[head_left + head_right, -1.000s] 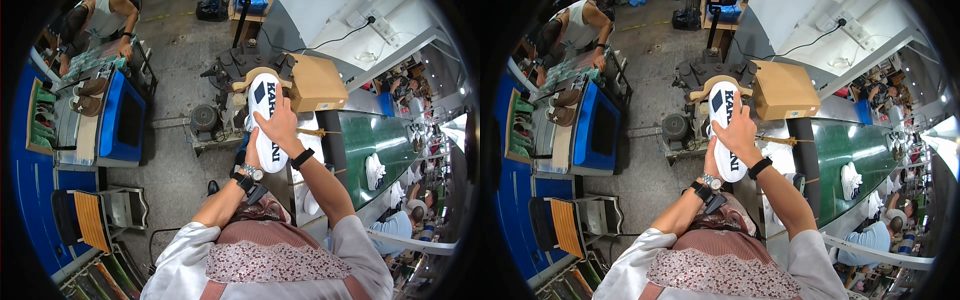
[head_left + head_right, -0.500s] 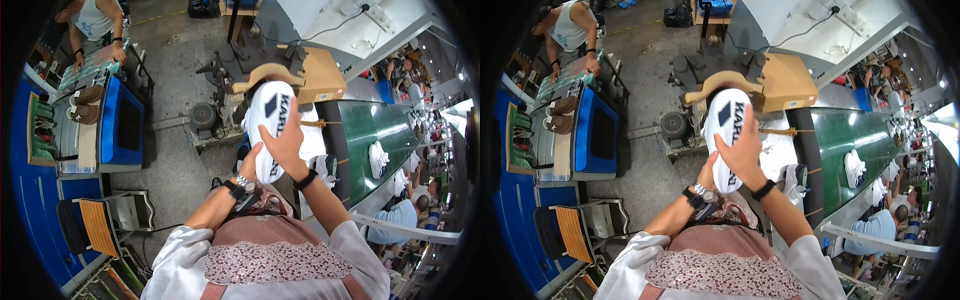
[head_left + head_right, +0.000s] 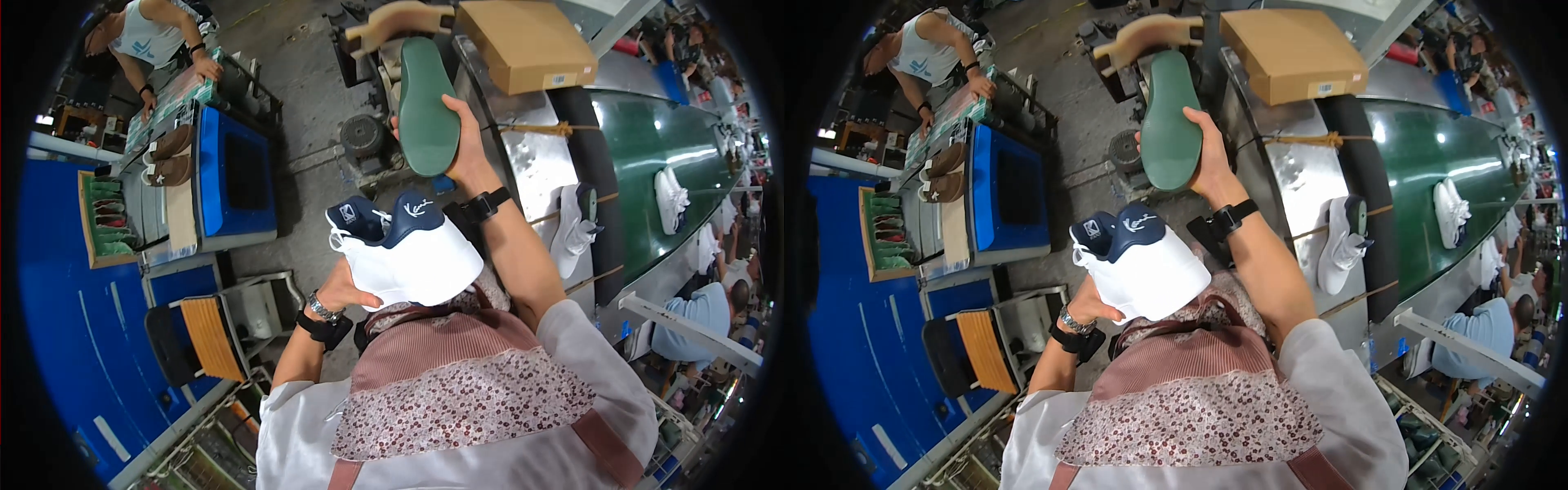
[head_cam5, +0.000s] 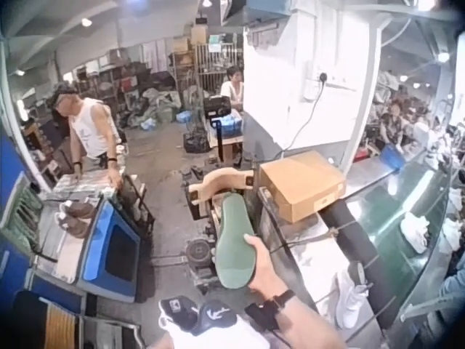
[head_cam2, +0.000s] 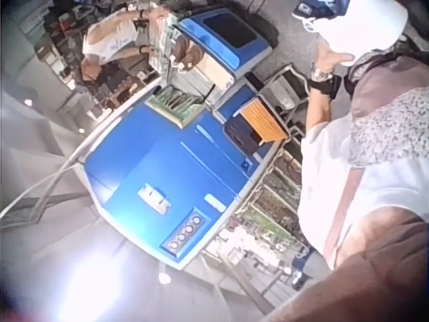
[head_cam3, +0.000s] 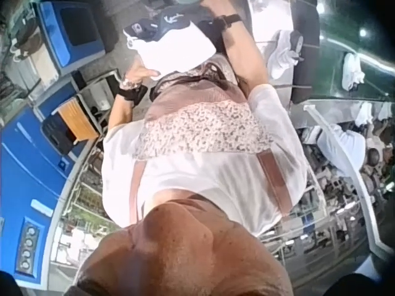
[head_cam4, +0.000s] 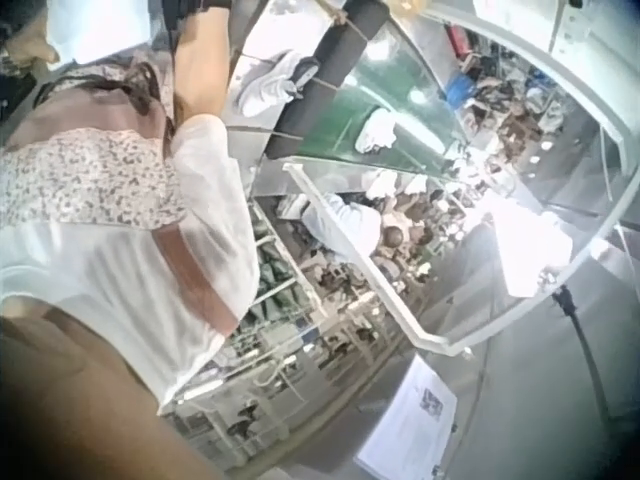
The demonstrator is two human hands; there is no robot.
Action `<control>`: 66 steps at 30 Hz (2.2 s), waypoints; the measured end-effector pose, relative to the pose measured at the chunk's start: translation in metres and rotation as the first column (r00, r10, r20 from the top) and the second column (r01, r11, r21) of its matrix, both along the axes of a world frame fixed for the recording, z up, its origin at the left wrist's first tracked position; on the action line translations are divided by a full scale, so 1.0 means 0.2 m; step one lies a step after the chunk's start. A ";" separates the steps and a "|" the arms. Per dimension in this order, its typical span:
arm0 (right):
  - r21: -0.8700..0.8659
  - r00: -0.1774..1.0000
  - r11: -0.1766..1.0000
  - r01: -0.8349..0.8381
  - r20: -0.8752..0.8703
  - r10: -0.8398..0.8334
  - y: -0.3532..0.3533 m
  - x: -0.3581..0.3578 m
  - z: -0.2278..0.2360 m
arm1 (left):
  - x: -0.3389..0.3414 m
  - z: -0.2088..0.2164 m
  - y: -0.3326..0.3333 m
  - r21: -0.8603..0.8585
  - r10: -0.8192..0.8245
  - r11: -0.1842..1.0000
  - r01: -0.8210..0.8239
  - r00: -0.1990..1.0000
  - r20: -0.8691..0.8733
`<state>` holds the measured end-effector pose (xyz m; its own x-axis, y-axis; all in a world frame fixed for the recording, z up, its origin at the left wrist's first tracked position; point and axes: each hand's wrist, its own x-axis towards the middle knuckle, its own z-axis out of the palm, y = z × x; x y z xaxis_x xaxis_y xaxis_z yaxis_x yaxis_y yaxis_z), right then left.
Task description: Picking shoes from a conveyor belt, inserting matching plastic shoe lasts, and organizing them on racks or the belt.
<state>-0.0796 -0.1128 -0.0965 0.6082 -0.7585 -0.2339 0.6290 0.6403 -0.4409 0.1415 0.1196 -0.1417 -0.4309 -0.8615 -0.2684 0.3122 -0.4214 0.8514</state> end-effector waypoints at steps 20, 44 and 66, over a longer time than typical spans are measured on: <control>-0.434 -0.752 0.861 0.264 -0.652 -0.098 1.37 -2.20 -0.72 | -1.16 0.12 -0.62 -0.380 -0.117 0.859 0.343 0.854 0.507; -0.918 -0.080 0.277 0.285 -0.311 -0.947 0.34 -1.91 -0.33 | -1.87 -0.06 -1.26 -0.512 0.387 0.630 0.584 0.335 0.859; -0.735 -0.022 0.669 -0.112 -0.671 -0.741 -0.08 -2.11 -0.56 | -2.65 -0.26 -0.72 -0.369 0.083 0.541 0.756 0.389 0.917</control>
<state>-0.5017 -0.1279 -0.2094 -0.1604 -0.9720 0.1717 -0.5233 -0.0638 -0.8497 -0.3891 -0.0248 -0.1936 -0.6776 -0.7261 -0.1168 -0.6452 0.5107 0.5682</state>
